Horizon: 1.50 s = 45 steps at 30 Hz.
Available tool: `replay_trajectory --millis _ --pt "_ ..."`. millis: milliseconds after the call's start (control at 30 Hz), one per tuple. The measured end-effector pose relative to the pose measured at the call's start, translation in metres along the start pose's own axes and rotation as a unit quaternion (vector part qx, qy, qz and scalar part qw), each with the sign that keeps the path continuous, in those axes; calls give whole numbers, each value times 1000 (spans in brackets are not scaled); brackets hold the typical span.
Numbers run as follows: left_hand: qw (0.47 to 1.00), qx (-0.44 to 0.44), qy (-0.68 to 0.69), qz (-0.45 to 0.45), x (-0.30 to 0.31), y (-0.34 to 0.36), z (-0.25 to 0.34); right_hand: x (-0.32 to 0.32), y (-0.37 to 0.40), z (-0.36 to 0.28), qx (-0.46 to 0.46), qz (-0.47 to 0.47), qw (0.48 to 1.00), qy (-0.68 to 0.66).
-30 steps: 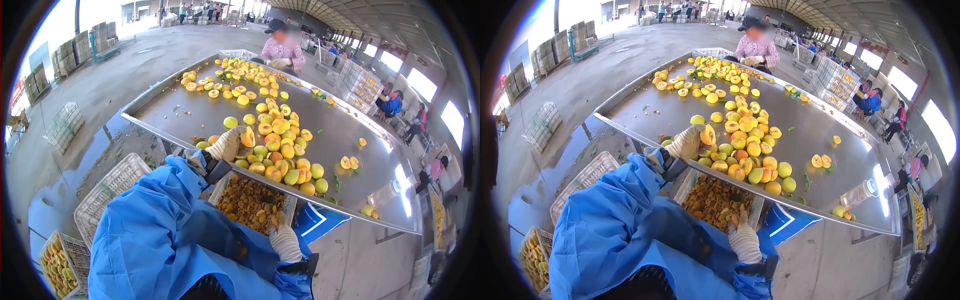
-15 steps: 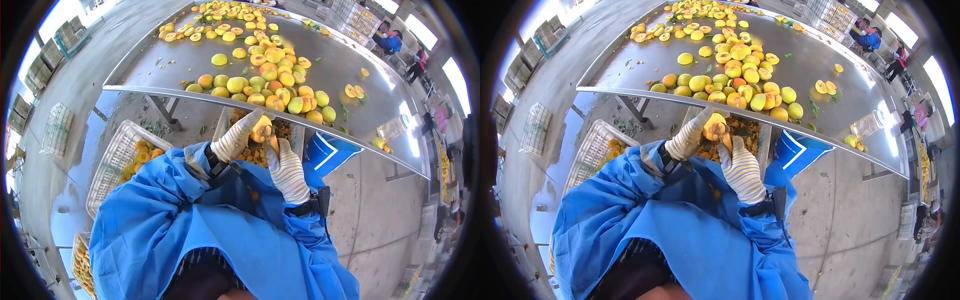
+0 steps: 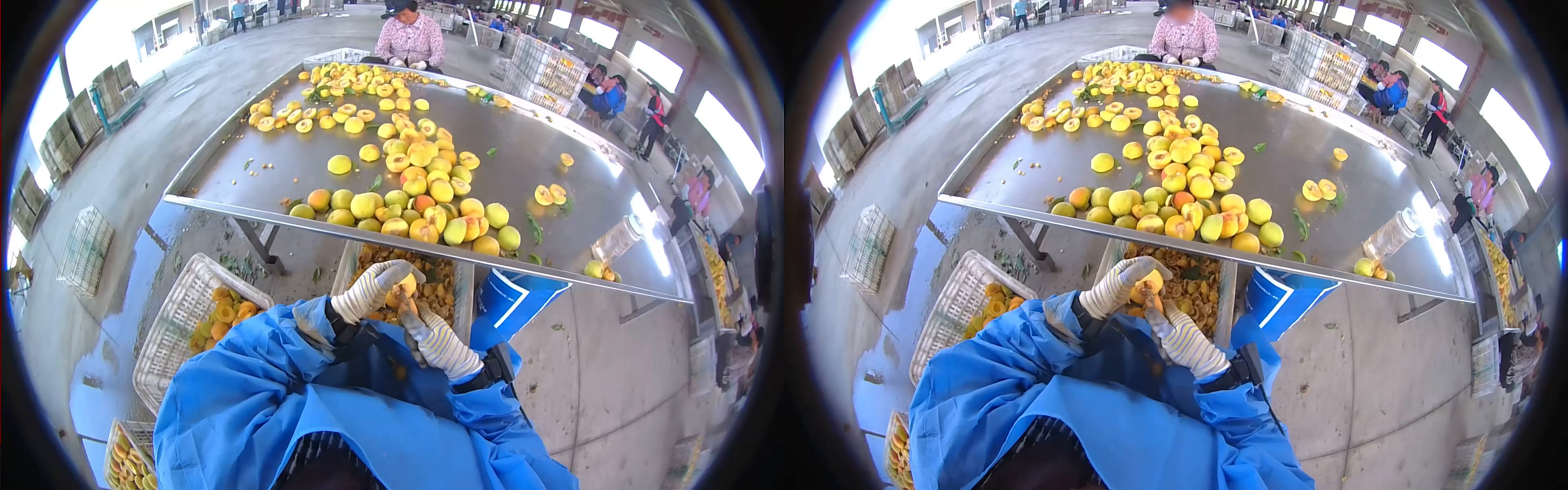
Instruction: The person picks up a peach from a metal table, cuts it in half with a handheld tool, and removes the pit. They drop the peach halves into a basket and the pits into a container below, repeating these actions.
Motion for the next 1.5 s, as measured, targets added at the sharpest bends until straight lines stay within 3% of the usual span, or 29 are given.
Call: replay_trajectory --millis 67,133,200,267,367,400,500,633,767,867,933,1067,1300,1467,1500 --pt "999 23 22 -27 -4 1 6 0 1 2 -5 -31 997 -69" --pt "999 -16 39 12 -11 0 13 2 1 1 -10 -50 993 -106" --pt "996 -59 48 47 -8 -1 5 6 -2 1 24 -9 998 -53" --pt "996 -43 67 27 -7 -2 -2 10 -7 3 69 31 997 23" --pt "995 -31 80 47 -5 -4 -18 23 -30 32 273 130 922 241" --pt "996 -40 58 47 -4 -5 -19 6 -10 17 58 46 995 60" --pt "995 -79 -4 65 -10 0 -9 -12 4 9 -37 -1 988 -150" --pt "997 -42 25 59 -10 1 -13 -12 7 8 -37 -24 983 -179" --pt "999 33 21 26 -3 -7 -27 -9 -4 16 13 51 997 54" --pt "998 47 15 31 1 -7 -32 -18 6 10 -70 6 988 -135" --pt "1000 0 20 16 -9 -1 -14 -21 8 5 -35 -64 965 -253" --pt "998 -6 23 55 -11 -4 -15 -16 1 9 -25 -161 906 -391" --pt "988 39 114 94 -15 -6 -16 -7 -7 12 -38 -151 899 -409" --pt "994 9 52 100 2 -11 -33 -5 3 7 -54 -73 955 -282" --pt "989 43 44 132 9 -9 -29 -4 6 4 -59 -49 968 -239"
Point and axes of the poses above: each hand's wrist, its own y-axis away from the middle knuckle, its own x-axis out of the back of the hand, z = x × y, the point moved 4 cm from there along -y, towards the middle knuckle, and after that the axes turned 5 degrees about -z, right-handed, at the moved point
